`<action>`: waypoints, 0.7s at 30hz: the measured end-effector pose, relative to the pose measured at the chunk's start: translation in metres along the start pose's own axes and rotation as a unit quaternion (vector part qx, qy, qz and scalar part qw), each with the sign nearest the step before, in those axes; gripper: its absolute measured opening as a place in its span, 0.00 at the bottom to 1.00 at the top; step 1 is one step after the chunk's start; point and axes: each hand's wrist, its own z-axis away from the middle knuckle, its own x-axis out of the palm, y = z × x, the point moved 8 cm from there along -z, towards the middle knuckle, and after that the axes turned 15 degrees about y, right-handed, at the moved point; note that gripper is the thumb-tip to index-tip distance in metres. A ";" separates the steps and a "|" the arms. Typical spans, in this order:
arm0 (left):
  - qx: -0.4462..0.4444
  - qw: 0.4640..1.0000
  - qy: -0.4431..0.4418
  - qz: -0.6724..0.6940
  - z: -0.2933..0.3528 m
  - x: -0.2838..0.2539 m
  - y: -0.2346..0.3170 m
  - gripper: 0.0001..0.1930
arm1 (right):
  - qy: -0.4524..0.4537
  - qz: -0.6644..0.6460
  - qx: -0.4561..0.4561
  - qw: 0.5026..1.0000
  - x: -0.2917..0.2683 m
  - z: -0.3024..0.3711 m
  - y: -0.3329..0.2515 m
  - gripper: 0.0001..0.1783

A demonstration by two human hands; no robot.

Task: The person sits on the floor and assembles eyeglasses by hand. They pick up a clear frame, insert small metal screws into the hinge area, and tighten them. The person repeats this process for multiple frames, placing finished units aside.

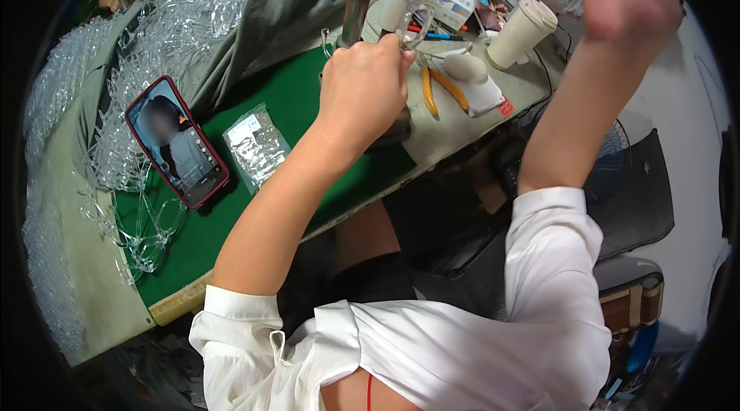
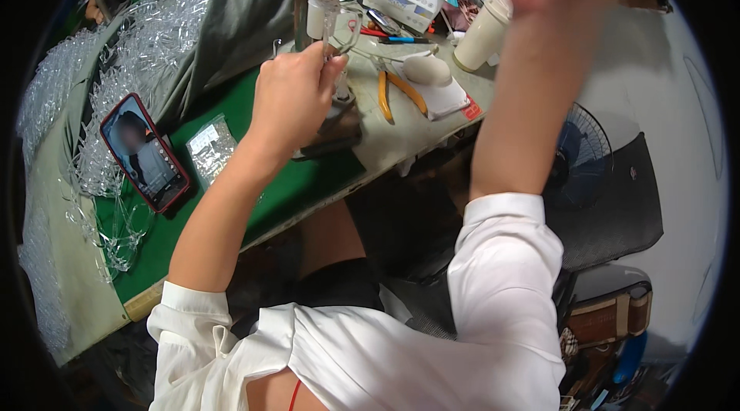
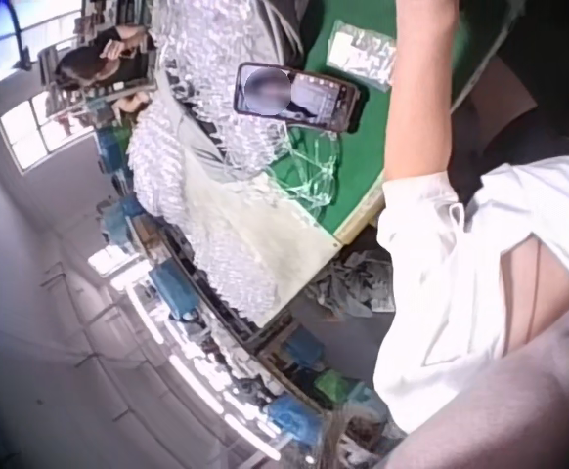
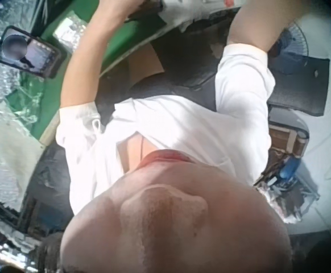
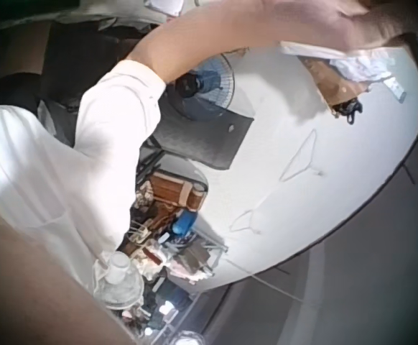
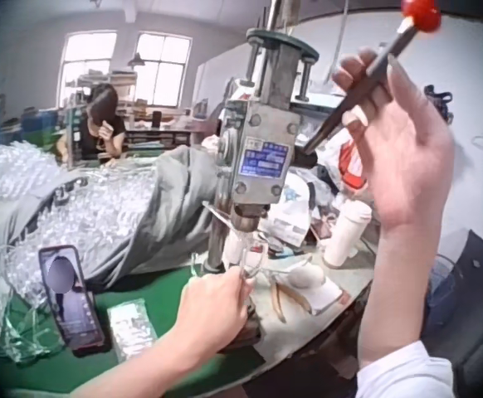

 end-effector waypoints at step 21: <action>-0.256 0.873 0.321 0.265 0.212 -0.443 -0.172 0.18 | -0.067 0.278 0.143 0.947 -0.034 0.241 0.101 0.11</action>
